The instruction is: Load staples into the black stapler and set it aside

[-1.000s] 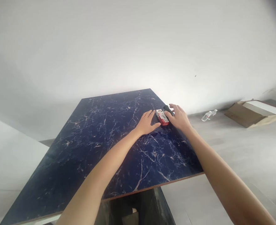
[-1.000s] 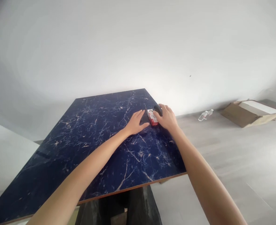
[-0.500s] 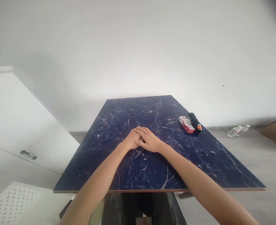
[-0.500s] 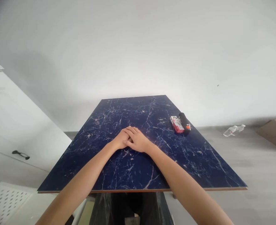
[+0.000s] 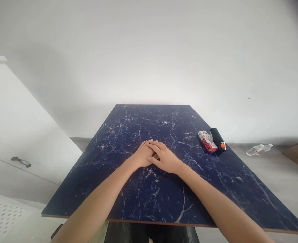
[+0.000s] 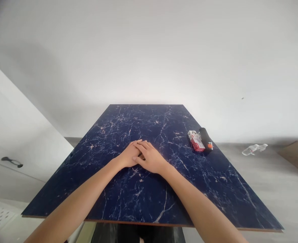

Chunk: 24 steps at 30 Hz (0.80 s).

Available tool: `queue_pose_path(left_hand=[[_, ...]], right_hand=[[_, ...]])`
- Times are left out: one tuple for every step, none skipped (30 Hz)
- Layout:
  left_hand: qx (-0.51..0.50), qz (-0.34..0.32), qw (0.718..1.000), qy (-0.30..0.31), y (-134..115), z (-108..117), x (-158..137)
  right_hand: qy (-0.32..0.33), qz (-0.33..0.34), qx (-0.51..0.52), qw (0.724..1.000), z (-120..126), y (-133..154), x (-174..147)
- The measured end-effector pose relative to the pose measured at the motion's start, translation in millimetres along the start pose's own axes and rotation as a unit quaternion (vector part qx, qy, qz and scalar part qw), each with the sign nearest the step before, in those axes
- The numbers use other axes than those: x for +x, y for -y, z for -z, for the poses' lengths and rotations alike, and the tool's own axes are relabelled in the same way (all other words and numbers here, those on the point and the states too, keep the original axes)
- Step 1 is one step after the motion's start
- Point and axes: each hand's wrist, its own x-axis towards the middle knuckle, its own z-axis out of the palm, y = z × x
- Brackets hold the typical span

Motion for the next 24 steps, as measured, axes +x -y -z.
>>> queue_pose_path(left_hand=[[0.000, 0.001, 1.000, 0.001, 0.1, -0.4, 0.2], [0.000, 0.001, 1.000, -0.001, -0.1, -0.4, 0.3], [0.000, 0.002, 1.000, -0.002, -0.4, -0.3, 0.4], [-0.001, 0.003, 1.000, -0.002, -0.8, 0.1, 0.4], [-0.001, 0.005, 1.000, -0.001, -1.2, 0.4, 0.4], [-0.003, 0.007, 1.000, 0.000, -1.6, 0.7, 0.4], [-0.004, 0.008, 1.000, 0.002, -1.8, 0.9, 0.4], [-0.006, 0.009, 1.000, 0.004, -1.9, 1.0, 0.4], [-0.007, 0.008, 1.000, 0.006, -1.9, 0.9, 0.5], [-0.008, 0.006, 1.000, 0.006, -1.8, 0.8, 0.5], [-0.009, 0.004, 1.000, 0.007, -1.7, 0.6, 0.5], [-0.011, 0.001, 1.000, 0.007, -1.5, 0.5, 0.5], [-0.013, 0.000, 1.000, 0.007, -1.4, 0.4, 0.5], [-0.016, -0.001, 1.000, 0.006, -1.3, 0.4, 0.5], [-0.017, 0.000, 1.000, 0.006, -1.3, 0.6, 0.4], [-0.018, 0.003, 1.000, 0.006, -1.5, 0.8, 0.4], [-0.018, 0.004, 1.000, 0.006, -1.8, 1.2, 0.5], [-0.017, 0.005, 1.000, 0.006, -2.2, 1.5, 0.5], [-0.017, 0.003, 1.000, 0.005, -2.7, 1.9, 0.5], [-0.016, 0.001, 1.000, 0.004, -3.3, 2.2, 0.5], [-0.017, 0.000, 1.000, 0.003, -3.8, 2.4, 0.6], [-0.018, -0.001, 1.000, 0.002, -4.3, 2.4, 0.6], [-0.019, 0.000, 1.000, 0.002, -4.6, 2.4, 0.6], [-0.021, 0.002, 1.000, 0.001, -4.8, 2.2, 0.6]], right_hand=[[-0.003, 0.002, 0.000, 1.000, -0.4, -1.3, -0.4], [-0.006, 0.005, 0.001, 1.000, -0.8, -2.3, -0.6], [-0.009, 0.007, 0.001, 1.000, -1.1, -3.0, -0.6], [-0.011, 0.008, 0.002, 1.000, -1.2, -3.4, -0.5], [-0.012, 0.008, 0.002, 1.000, -1.3, -3.4, -0.3], [-0.012, 0.009, 0.003, 1.000, -1.2, -3.2, -0.2], [-0.011, 0.008, 0.004, 1.000, -1.1, -2.9, 0.0], [-0.010, 0.008, 0.005, 1.000, -1.1, -2.5, 0.1], [-0.010, 0.007, 0.006, 1.000, -1.3, -2.2, 0.2], [-0.010, 0.006, 0.007, 1.000, -1.7, -2.0, 0.4], [-0.013, 0.004, 0.007, 1.000, -2.3, -1.8, 0.6], [-0.017, 0.003, 0.008, 1.000, -3.2, -1.7, 0.8], [-0.023, 0.002, 0.010, 1.000, -4.2, -1.5, 1.0], [-0.029, 0.002, 0.011, 1.000, -5.1, -1.4, 1.2], [-0.035, 0.003, 0.012, 0.999, -5.9, -1.1, 1.4], [-0.041, 0.004, 0.013, 0.999, -6.4, -0.8, 1.5], [-0.046, 0.005, 0.014, 0.999, -6.6, -0.4, 1.6], [-0.049, 0.007, 0.014, 0.999, -6.3, -0.1, 1.7], [-0.052, 0.008, 0.015, 0.999, -5.8, 0.2, 1.8], [-0.054, 0.009, 0.015, 0.998, -5.0, 0.5, 1.9], [-0.056, 0.009, 0.015, 0.998, -4.1, 0.7, 2.0], [-0.056, 0.009, 0.016, 0.998, -3.3, 0.7, 2.2], [-0.055, 0.008, 0.016, 0.998, -2.7, 0.7, 2.4], [-0.055, 0.008, 0.016, 0.998, -2.3, 0.6, 2.5]])
